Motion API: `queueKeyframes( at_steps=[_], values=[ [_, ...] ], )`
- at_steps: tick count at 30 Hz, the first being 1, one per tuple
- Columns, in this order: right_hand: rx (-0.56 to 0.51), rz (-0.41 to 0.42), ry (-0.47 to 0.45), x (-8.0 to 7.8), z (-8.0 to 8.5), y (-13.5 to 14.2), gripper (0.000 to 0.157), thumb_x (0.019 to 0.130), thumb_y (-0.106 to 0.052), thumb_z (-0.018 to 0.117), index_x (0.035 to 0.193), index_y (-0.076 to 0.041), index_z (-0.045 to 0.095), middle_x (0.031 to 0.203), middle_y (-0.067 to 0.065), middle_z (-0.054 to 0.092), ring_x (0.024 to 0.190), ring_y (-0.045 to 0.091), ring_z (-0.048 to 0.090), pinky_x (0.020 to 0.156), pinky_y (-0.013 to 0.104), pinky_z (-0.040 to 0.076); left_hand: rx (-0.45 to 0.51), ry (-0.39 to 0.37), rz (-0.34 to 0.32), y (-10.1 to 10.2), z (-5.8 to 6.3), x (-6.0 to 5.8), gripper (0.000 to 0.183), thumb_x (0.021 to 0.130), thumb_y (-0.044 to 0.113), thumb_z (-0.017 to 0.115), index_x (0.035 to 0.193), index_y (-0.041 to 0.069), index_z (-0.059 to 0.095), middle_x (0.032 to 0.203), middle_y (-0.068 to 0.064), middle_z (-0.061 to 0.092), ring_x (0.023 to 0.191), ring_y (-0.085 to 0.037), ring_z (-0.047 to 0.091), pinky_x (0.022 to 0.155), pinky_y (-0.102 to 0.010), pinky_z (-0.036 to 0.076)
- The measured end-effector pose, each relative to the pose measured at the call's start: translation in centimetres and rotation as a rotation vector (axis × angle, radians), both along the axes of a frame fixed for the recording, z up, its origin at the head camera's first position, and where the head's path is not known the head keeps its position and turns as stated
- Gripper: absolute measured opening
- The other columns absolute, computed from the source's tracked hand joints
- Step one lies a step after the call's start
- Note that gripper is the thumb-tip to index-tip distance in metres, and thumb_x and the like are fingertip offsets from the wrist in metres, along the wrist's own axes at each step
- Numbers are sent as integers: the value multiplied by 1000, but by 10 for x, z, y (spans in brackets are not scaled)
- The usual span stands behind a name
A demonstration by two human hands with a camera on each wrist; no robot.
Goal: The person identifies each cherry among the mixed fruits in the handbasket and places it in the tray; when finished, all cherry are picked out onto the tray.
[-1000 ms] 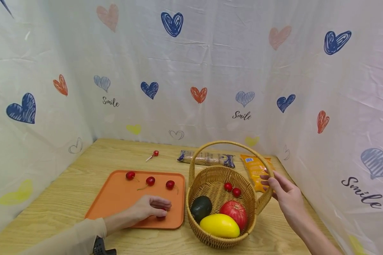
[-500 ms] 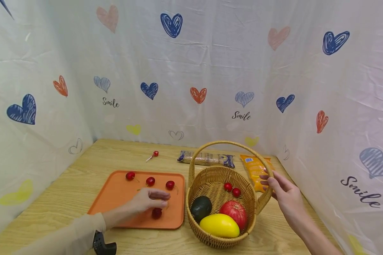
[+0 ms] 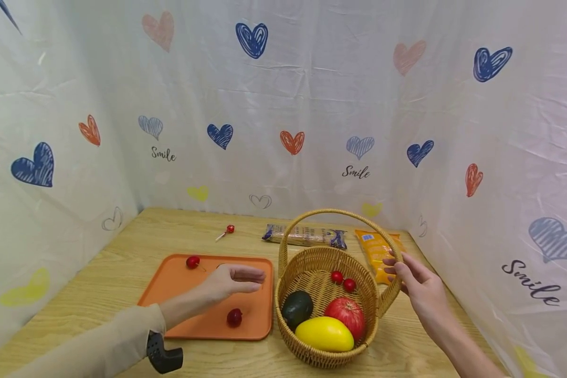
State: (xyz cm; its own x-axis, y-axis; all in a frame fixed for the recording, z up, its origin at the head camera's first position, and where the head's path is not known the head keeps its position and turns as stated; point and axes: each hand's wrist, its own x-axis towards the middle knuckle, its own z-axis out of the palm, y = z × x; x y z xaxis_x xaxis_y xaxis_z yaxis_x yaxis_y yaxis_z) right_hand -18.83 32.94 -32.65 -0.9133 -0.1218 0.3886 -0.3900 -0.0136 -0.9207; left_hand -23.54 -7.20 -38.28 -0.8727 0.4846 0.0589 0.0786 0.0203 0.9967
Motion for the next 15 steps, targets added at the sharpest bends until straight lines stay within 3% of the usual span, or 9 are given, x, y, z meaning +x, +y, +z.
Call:
queueKeyframes(
  at_steps=[8,15],
  values=[
    [14,-7,9,1,0,2,30,101,-8,42,124,-14,60,111,-5,66,97,9,63,80,21,51,56,-46,-65,50,11,3,37,85,16,72,120,5,65,113,-9,66,103,-18,62,89,-32,49],
    [23,-11,11,1,2,-1,30,101,-8,42,126,-13,59,111,-5,66,98,8,62,80,22,51,108,-31,-128,106,18,4,32,87,13,70,118,4,67,112,-8,67,99,-14,63,87,-31,50]
  ],
)
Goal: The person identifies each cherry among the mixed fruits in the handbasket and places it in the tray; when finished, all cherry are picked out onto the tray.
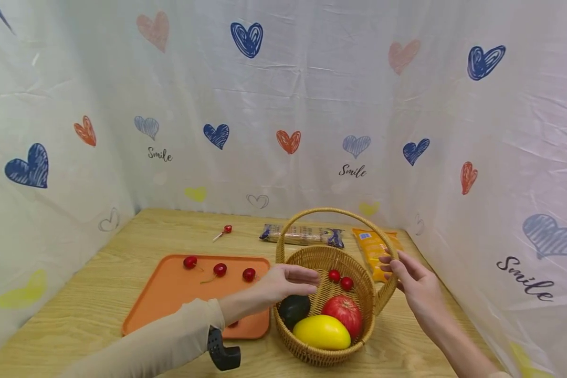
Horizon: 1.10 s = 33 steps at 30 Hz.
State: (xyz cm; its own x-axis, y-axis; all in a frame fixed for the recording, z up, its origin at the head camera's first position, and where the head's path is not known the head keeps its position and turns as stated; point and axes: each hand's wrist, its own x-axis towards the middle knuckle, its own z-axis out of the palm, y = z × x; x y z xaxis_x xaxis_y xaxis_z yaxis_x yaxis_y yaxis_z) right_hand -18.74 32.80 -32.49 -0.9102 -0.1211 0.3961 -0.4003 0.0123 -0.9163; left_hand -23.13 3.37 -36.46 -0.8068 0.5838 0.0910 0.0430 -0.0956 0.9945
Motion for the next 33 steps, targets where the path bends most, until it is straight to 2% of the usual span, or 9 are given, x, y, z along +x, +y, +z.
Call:
queueKeyframes(
  at_steps=[6,12,20,25,33],
  values=[
    [32,-8,-9,1,2,0,30,101,-11,43,128,-12,57,113,-6,64,100,8,61,82,20,50,14,-6,-66,35,5,-2,30,87,14,70,117,9,68,107,0,69,98,-10,63,86,-27,50],
    [34,-8,-5,1,2,2,30,102,-11,42,128,-13,57,113,-5,64,100,8,61,82,20,50,14,-8,-64,54,8,-7,26,86,13,71,113,11,70,105,0,69,94,-9,64,84,-26,51],
    [37,-27,-17,0,2,2,31,101,-12,44,130,-9,55,112,-5,65,99,8,61,82,21,50,-2,-31,40,72,7,-31,26,85,12,72,111,9,71,99,1,70,91,-9,64,84,-30,51],
    [27,-24,-21,0,1,2,30,101,-12,44,129,-11,56,112,-5,65,99,8,61,83,20,50,38,-82,101,86,6,-48,25,85,10,72,110,8,71,99,-1,70,91,-12,65,88,-35,50],
    [10,-35,-28,-1,1,0,32,101,-12,45,131,-8,54,112,-4,64,99,9,61,83,22,50,91,-173,167,100,5,-59,23,84,8,72,107,5,71,97,-4,69,90,-16,66,90,-39,49]
  ],
)
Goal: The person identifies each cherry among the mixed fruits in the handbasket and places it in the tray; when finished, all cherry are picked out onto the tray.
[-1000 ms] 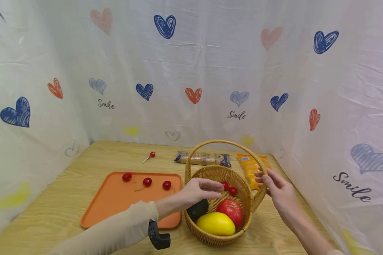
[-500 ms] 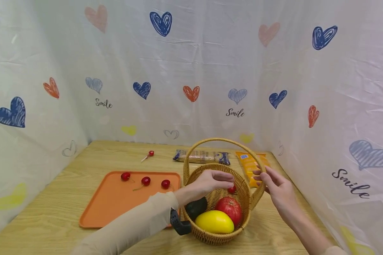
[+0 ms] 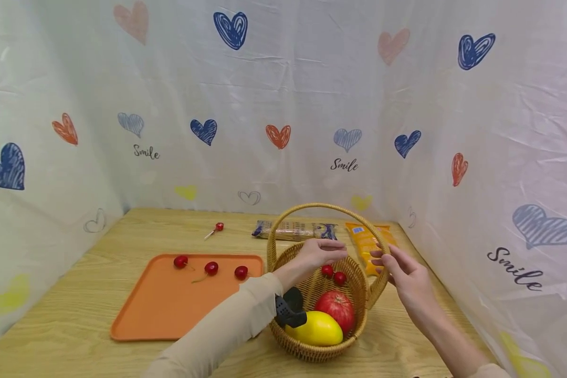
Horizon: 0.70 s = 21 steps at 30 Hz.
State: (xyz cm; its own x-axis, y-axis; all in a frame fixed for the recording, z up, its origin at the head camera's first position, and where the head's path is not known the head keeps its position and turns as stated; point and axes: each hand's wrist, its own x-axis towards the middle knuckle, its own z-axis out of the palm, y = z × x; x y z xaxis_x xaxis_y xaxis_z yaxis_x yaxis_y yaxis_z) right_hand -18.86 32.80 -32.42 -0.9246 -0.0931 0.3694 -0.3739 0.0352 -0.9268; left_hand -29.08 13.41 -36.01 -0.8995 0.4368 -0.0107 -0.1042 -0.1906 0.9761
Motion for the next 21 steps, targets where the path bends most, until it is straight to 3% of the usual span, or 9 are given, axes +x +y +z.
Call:
queueKeyframes(
  at_steps=[4,11,16,21],
  values=[
    [-19,-6,0,1,0,0,30,101,-12,45,129,-10,56,112,-4,64,99,10,62,83,24,51,1,-28,15,4,-8,-5,24,85,6,70,109,1,70,104,-7,68,92,-17,66,94,-42,46],
    [-12,-17,3,0,1,0,33,101,-14,46,131,-4,53,111,-3,64,98,10,62,83,24,51,-59,12,61,9,-21,-13,24,85,10,72,107,2,71,104,-3,68,90,-14,66,88,-37,50],
    [-14,-21,-5,0,2,0,38,101,-15,46,134,2,47,111,-4,65,99,10,62,84,23,51,-54,11,34,13,-24,-17,25,84,7,72,109,2,71,106,-7,68,92,-15,66,89,-37,50],
    [-11,-27,-16,0,2,0,37,101,-16,46,134,-2,48,111,-4,64,98,9,62,84,23,50,-92,8,22,13,-30,-20,28,83,5,72,111,2,70,105,-9,69,94,-14,65,89,-38,50]
  ],
)
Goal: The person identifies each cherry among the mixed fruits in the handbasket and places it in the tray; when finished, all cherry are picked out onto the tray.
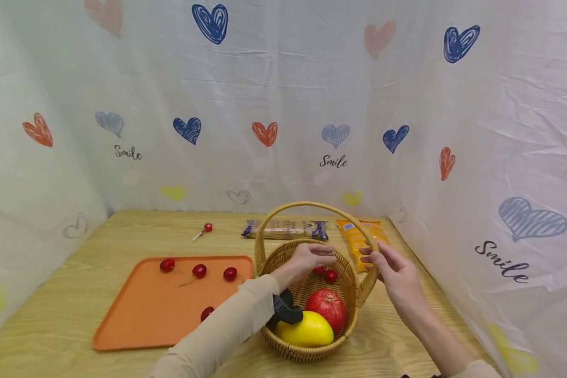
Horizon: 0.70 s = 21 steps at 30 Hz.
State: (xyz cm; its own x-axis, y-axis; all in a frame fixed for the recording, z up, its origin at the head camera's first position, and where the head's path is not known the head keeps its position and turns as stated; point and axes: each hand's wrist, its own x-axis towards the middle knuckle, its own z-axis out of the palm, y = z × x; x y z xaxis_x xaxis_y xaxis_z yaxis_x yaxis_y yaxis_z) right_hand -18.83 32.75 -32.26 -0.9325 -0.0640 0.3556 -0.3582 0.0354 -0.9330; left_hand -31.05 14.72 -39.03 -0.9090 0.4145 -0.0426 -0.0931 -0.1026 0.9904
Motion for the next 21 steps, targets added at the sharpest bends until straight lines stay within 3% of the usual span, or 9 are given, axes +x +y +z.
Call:
queueKeyframes(
  at_steps=[6,11,17,21],
  values=[
    [7,-13,-5,0,0,-1,38,100,-16,47,135,1,46,111,-4,64,97,10,63,84,23,50,-80,34,-38,-1,-7,-1,32,81,3,74,112,2,69,105,-8,69,95,-13,64,84,-31,51],
    [15,-24,-7,0,0,-1,40,100,-17,47,136,1,45,110,-5,65,96,9,63,83,21,50,-218,100,-52,2,-13,0,30,79,2,76,108,4,71,100,-5,71,91,-11,64,80,-27,52],
    [28,-43,-17,1,1,-2,44,100,-18,48,139,2,41,110,-6,65,95,8,63,83,20,50,-295,130,-67,4,-16,2,29,77,1,76,106,6,73,96,-3,71,89,-11,65,81,-29,52],
    [43,-44,-15,1,1,-1,44,100,-18,47,137,5,41,110,-5,64,96,8,63,83,20,50,-370,189,-91,3,-16,4,29,76,2,78,104,9,74,95,0,71,88,-10,64,80,-29,52]
  ],
)
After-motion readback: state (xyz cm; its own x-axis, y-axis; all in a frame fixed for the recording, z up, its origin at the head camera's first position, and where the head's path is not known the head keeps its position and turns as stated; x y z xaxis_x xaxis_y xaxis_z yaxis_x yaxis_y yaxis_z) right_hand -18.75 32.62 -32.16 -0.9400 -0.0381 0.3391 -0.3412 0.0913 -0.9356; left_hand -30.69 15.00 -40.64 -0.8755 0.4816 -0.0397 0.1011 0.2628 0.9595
